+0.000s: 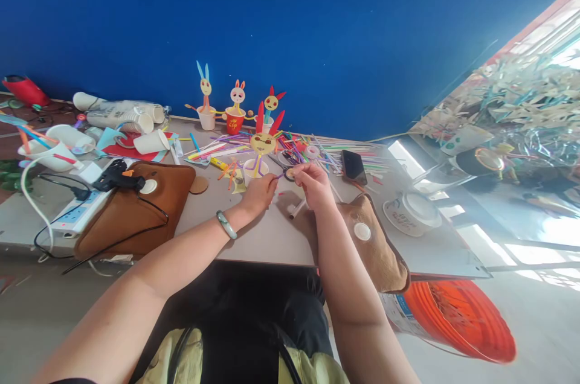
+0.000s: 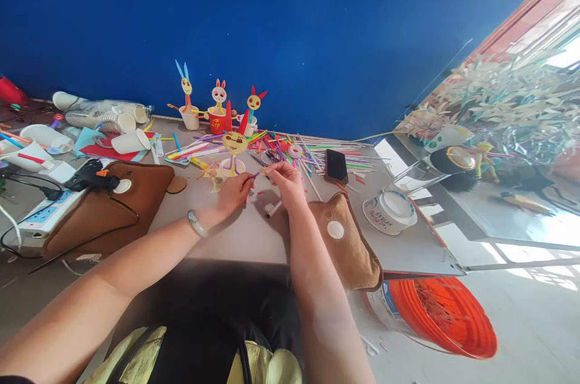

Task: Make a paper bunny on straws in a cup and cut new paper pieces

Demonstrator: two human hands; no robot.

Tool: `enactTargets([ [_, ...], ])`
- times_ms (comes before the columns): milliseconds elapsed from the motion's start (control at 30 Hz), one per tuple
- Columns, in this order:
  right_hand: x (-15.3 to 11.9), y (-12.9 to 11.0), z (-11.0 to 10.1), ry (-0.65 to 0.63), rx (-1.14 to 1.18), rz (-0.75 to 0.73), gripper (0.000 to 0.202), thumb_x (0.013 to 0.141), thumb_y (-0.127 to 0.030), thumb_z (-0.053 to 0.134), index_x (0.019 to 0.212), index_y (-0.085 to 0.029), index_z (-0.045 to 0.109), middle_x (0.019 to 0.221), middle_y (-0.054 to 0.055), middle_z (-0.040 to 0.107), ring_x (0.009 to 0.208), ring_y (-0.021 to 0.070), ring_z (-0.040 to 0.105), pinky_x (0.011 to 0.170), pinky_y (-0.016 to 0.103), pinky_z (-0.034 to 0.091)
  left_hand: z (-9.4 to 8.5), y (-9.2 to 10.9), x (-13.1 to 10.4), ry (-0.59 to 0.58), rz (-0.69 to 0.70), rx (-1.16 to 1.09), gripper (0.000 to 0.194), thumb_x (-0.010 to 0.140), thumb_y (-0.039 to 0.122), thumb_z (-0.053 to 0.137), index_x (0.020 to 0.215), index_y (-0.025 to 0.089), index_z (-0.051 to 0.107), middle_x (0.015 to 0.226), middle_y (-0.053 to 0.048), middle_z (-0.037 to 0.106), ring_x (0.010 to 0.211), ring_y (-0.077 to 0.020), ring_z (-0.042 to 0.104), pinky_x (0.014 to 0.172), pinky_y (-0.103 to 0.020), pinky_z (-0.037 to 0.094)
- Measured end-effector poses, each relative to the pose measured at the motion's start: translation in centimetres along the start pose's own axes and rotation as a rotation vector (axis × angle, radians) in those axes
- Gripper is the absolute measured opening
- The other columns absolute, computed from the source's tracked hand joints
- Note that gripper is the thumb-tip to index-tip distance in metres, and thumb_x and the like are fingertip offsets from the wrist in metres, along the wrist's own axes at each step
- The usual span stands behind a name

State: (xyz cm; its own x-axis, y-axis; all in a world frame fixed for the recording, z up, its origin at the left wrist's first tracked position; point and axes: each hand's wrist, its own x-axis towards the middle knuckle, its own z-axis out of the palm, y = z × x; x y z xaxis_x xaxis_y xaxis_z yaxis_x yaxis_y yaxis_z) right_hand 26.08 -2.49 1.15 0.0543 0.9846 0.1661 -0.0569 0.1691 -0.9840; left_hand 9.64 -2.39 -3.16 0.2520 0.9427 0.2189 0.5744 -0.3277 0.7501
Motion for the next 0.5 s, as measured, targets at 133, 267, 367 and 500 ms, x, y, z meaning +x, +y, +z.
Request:
enactTargets([
  [133,0.1,0.6,0.2,-0.020,-0.076,0.001,0.026,0.064,-0.045,0.082,0.070,-0.024,0.068,0.066,0.000,0.065,0.058,0.0124,0.044,0.060,0.030,0.038,0.1,0.1,-0.3,0.000,-0.041,-0.161,0.029,0.102,0.034,0.039,0.099,0.019,0.064,0.083,-0.002,0.075,0.048,-0.0111,0.060,0.058,-0.026,0.045],
  [267,0.1,1.2,0.5,-0.032,-0.059,0.003,0.025,0.064,-0.044,0.083,0.071,-0.024,0.070,0.068,0.000,0.067,0.058,0.0115,0.044,0.060,0.030,0.039,-0.1,0.5,-0.6,0.026,-0.018,-0.204,0.029,0.101,0.034,0.042,0.093,0.018,0.065,0.080,-0.002,0.075,0.047,-0.0104,0.059,0.055,-0.025,0.044],
  [367,0.1,1.4,0.7,-0.029,-0.076,0.000,0.026,0.065,-0.045,0.082,0.071,-0.023,0.070,0.068,0.000,0.067,0.057,0.0115,0.045,0.058,0.029,0.039,-0.1,0.7,-0.7,0.041,-0.011,-0.217,0.029,0.100,0.034,0.043,0.090,0.017,0.065,0.077,-0.003,0.074,0.047,-0.0104,0.059,0.055,-0.024,0.044],
  [500,0.2,1.5,0.8,-0.008,-0.102,-0.004,0.026,0.065,-0.045,0.081,0.071,-0.022,0.070,0.065,-0.001,0.066,0.056,0.0108,0.045,0.056,0.028,0.040,0.1,0.5,-0.6,0.045,-0.005,-0.229,0.027,0.100,0.032,0.044,0.090,0.017,0.065,0.070,-0.002,0.072,0.046,-0.0105,0.058,0.052,-0.023,0.043],
])
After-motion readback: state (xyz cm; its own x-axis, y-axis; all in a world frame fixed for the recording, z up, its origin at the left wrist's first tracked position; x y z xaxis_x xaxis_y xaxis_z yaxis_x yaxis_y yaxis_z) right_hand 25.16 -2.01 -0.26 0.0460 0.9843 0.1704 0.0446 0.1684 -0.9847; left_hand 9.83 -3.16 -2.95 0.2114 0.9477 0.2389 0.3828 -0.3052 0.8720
